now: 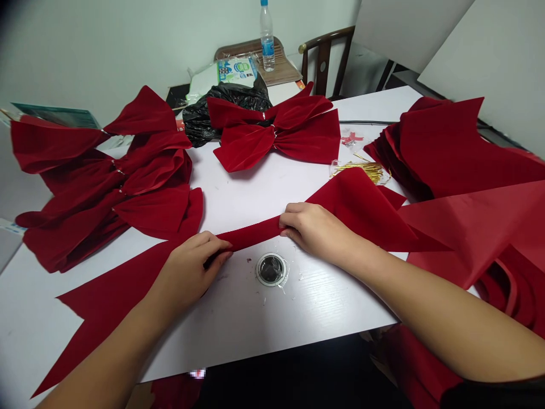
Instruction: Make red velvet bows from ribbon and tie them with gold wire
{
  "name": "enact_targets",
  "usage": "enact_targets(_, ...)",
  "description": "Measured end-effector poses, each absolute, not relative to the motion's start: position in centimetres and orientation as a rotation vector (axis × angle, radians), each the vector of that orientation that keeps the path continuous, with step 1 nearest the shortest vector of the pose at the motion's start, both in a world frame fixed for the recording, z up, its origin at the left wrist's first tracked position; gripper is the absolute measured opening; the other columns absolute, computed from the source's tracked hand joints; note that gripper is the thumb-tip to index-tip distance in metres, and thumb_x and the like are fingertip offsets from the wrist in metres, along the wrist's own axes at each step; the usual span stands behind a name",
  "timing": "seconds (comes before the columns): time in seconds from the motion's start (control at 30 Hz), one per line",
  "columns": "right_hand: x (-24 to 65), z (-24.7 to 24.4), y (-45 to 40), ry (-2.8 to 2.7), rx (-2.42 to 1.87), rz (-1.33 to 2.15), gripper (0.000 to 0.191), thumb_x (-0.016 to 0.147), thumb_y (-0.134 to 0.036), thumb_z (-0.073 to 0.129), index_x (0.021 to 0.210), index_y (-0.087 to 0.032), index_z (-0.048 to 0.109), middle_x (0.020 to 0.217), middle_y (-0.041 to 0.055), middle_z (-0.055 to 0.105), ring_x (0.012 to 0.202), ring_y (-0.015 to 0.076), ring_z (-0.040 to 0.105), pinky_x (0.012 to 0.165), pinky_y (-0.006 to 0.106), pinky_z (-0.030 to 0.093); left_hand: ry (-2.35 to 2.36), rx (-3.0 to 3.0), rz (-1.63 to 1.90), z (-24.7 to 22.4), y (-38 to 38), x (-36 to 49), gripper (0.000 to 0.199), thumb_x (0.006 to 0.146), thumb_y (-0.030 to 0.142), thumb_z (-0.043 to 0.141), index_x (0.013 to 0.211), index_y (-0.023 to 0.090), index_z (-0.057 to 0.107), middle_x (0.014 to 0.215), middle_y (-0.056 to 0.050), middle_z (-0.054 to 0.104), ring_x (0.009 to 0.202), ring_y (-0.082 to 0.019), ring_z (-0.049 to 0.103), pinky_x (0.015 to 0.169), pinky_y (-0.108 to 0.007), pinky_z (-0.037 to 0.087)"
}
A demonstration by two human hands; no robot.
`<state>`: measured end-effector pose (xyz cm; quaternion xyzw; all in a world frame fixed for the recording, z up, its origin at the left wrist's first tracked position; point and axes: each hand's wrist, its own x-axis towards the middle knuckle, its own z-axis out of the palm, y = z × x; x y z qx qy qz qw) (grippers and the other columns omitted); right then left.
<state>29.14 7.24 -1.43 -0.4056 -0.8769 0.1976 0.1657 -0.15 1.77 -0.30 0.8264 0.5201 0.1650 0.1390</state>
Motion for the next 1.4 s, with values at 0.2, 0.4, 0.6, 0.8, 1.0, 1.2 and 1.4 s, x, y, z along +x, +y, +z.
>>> enact_targets(0.2, 29.0, -1.3, 7.2, -2.558, -1.027, 0.476, 0.019, 0.1, -0.018, 0.057, 0.088, -0.014, 0.071, 0.102, 0.0113, 0.068, 0.091, 0.0212, 0.063, 0.078, 0.034, 0.052, 1.42, 2.46, 0.546, -0.4, 1.8, -0.1, 0.02, 0.1, 0.018, 0.053, 0.096, 0.018, 0.072, 0.106, -0.008, 0.07, 0.097, -0.021, 0.064, 0.083, -0.037, 0.057)
enact_targets(0.4, 28.9, -1.5, 7.2, -2.546, -0.981, 0.425, 0.021, 0.101, -0.019, 0.054, 0.087, -0.013, 0.068, 0.107, 0.0147, 0.069, 0.097, 0.0235, 0.063, 0.083, 0.038, 0.056, 1.485, 2.483, 0.537, -0.6, 1.7, -0.1, 0.019, 0.101, 0.022, 0.055, 0.096, 0.018, 0.073, 0.114, -0.009, 0.073, 0.104, -0.024, 0.067, 0.088, -0.041, 0.06)
enact_targets(0.6, 28.8, -1.3, 7.0, -2.562, -1.07, 0.426, 0.018, 0.1, -0.019, 0.056, 0.088, -0.013, 0.067, 0.107, 0.0145, 0.069, 0.099, 0.0255, 0.064, 0.083, 0.039, 0.055, 1.565, 2.5, 0.497, -0.6, 1.5, 0.0, 0.019, 0.1, 0.023, 0.057, 0.095, 0.019, 0.074, 0.116, -0.008, 0.075, 0.103, -0.025, 0.069, 0.085, -0.041, 0.059)
enact_targets(0.8, 28.7, -1.1, 6.9, -2.563, -1.12, 0.431, 0.016, 0.099, -0.018, 0.058, 0.085, -0.014, 0.066, 0.102, 0.0127, 0.069, 0.099, 0.0256, 0.062, 0.083, 0.039, 0.053, 1.577, 2.488, 0.488, -0.7, 1.5, 0.0, 0.019, 0.1, 0.025, 0.057, 0.094, 0.02, 0.074, 0.111, -0.006, 0.077, 0.099, -0.025, 0.071, 0.086, -0.043, 0.056)
enact_targets(1.0, 29.0, -1.2, 7.0, -2.54, -1.126, 0.485, 0.015, 0.095, -0.016, 0.062, 0.08, -0.014, 0.063, 0.088, 0.0082, 0.067, 0.089, 0.0212, 0.06, 0.077, 0.034, 0.049, 1.542, 2.431, 0.549, -0.5, 1.6, 0.0, 0.018, 0.099, 0.024, 0.06, 0.092, 0.02, 0.076, 0.097, -0.003, 0.08, 0.09, -0.022, 0.073, 0.085, -0.041, 0.057)
enact_targets(1.2, 29.6, -1.4, 7.3, -2.522, -1.053, 0.48, 0.02, 0.095, -0.017, 0.065, 0.076, -0.015, 0.06, 0.08, 0.0046, 0.066, 0.079, 0.0166, 0.058, 0.072, 0.029, 0.044, 1.565, 2.323, 0.705, -0.5, 1.4, -0.1, 0.008, 0.091, 0.022, 0.072, 0.085, 0.021, 0.076, 0.094, 0.0, 0.082, 0.088, -0.021, 0.077, 0.078, -0.036, 0.059)
enact_targets(1.4, 29.8, -1.7, 7.5, -2.431, -1.098, 0.488, 0.027, 0.092, -0.02, 0.072, 0.07, -0.015, 0.057, 0.073, 0.0013, 0.065, 0.065, 0.0116, 0.054, 0.063, 0.024, 0.038, 1.63, 2.203, 0.712, -0.4, 1.3, 0.0, 0.017, 0.086, 0.018, 0.076, 0.072, 0.021, 0.067, 0.087, 0.003, 0.081, 0.083, -0.02, 0.077, 0.071, -0.032, 0.056)
